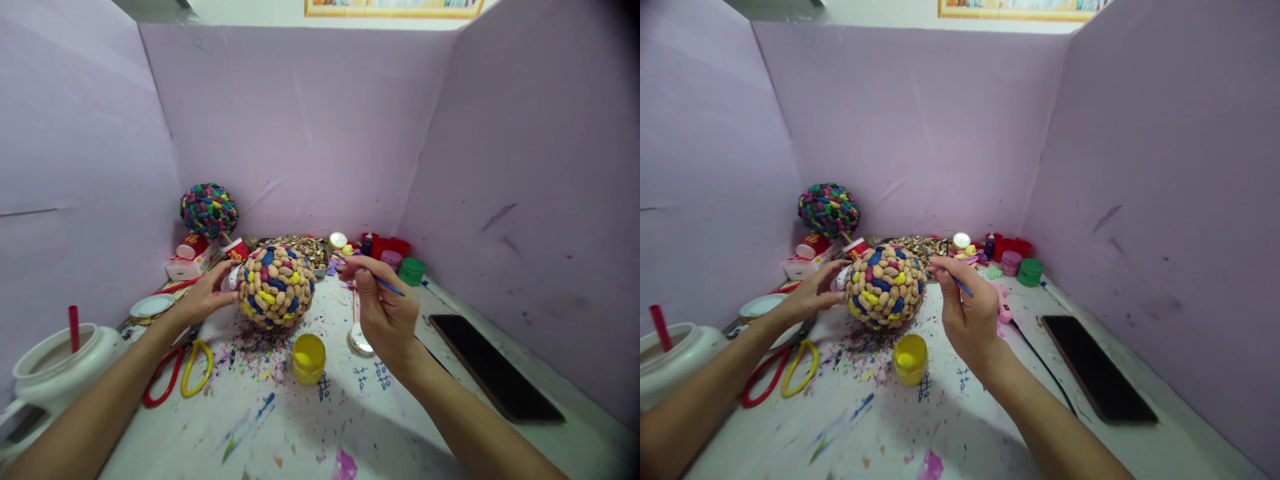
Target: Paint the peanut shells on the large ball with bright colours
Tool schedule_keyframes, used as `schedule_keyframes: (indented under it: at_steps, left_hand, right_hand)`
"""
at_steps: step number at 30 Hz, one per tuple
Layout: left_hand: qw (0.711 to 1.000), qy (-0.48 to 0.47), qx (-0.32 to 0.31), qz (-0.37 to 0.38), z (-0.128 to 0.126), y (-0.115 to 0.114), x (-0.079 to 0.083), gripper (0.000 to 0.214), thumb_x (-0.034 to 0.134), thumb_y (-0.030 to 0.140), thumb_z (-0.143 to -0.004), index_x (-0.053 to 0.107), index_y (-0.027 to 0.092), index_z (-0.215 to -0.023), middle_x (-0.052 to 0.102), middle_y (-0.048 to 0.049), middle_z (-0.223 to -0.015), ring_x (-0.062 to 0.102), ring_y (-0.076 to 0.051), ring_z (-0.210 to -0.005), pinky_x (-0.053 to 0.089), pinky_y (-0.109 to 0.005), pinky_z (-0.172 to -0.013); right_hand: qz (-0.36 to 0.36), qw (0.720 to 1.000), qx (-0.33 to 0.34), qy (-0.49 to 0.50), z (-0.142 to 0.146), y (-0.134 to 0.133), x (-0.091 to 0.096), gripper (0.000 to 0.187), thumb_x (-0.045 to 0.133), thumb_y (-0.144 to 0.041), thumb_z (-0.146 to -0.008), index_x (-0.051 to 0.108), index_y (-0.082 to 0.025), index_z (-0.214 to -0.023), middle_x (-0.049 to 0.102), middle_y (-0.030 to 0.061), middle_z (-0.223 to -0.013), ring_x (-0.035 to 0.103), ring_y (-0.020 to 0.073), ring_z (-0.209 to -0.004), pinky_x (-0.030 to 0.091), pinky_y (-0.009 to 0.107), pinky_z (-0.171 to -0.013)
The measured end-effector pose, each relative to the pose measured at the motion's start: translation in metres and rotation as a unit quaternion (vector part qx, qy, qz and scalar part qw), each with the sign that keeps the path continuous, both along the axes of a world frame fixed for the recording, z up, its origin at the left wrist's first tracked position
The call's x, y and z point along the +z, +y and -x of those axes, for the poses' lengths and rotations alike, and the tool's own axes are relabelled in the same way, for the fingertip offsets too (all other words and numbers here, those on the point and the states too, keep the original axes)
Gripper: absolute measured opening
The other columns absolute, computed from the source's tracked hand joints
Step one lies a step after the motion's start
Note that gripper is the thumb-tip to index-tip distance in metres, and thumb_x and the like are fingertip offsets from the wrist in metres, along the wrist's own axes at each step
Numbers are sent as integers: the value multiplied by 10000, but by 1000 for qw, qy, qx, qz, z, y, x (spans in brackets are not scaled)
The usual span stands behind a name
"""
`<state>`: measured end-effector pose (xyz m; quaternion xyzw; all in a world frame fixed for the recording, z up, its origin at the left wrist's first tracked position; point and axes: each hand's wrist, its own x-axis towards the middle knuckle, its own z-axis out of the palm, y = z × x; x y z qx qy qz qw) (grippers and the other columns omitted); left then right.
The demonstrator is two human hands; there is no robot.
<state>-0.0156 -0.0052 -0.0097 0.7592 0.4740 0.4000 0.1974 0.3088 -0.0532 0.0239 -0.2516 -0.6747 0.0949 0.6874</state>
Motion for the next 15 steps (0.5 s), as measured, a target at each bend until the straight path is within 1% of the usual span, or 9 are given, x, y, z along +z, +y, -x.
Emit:
schedule_keyframes:
  at_steps: [3,5,7,9,12,15]
  left_hand:
    - [1000,-14,8,2,0,0,0,658,715,389,-670,496,220,-1267,553,-109,-1282,503,-342,-1183,436,-433,-958]
    - [1000,-28,10,7,0,0,-1,666,729,380,-653,507,216,-1259,557,-110,-1278,503,-346,-1184,435,-438,-960]
    - [999,-49,6,13,0,1,-2,668,747,360,-636,521,214,-1247,557,-109,-1280,492,-346,-1200,421,-442,-981]
    - [997,-79,-8,21,0,2,-4,663,759,336,-626,529,219,-1237,549,-106,-1297,473,-343,-1226,402,-441,-1007]
    - [991,-118,-37,45,1,3,-6,653,758,307,-641,518,236,-1244,523,-98,-1336,445,-331,-1261,392,-441,-1024]
    - [989,-127,-39,58,2,3,-7,651,759,302,-649,511,244,-1248,514,-97,-1349,432,-331,-1274,374,-462,-1039]
  right_hand:
    - [12,1000,21,2,0,2,-2,210,464,-172,-920,627,-238,-1033,698,-6,-823,668,105,-711,554,250,-651]
    - [31,999,14,1,1,4,-4,195,458,-192,-925,626,-233,-1014,696,-8,-791,667,105,-691,548,246,-637]
    - [55,998,-9,-2,1,8,-7,174,463,-221,-926,626,-225,-987,697,1,-784,672,121,-708,547,268,-656]
    - [72,997,-31,-12,0,13,-11,163,468,-245,-925,622,-218,-968,703,18,-813,680,144,-754,545,296,-686]
    - [82,994,-52,-48,-1,22,-19,160,461,-253,-923,606,-211,-978,708,50,-912,683,173,-841,537,327,-733]
    - [88,990,-68,-90,-2,32,-28,165,445,-237,-916,583,-209,-1002,698,73,-977,668,199,-922,522,363,-802]
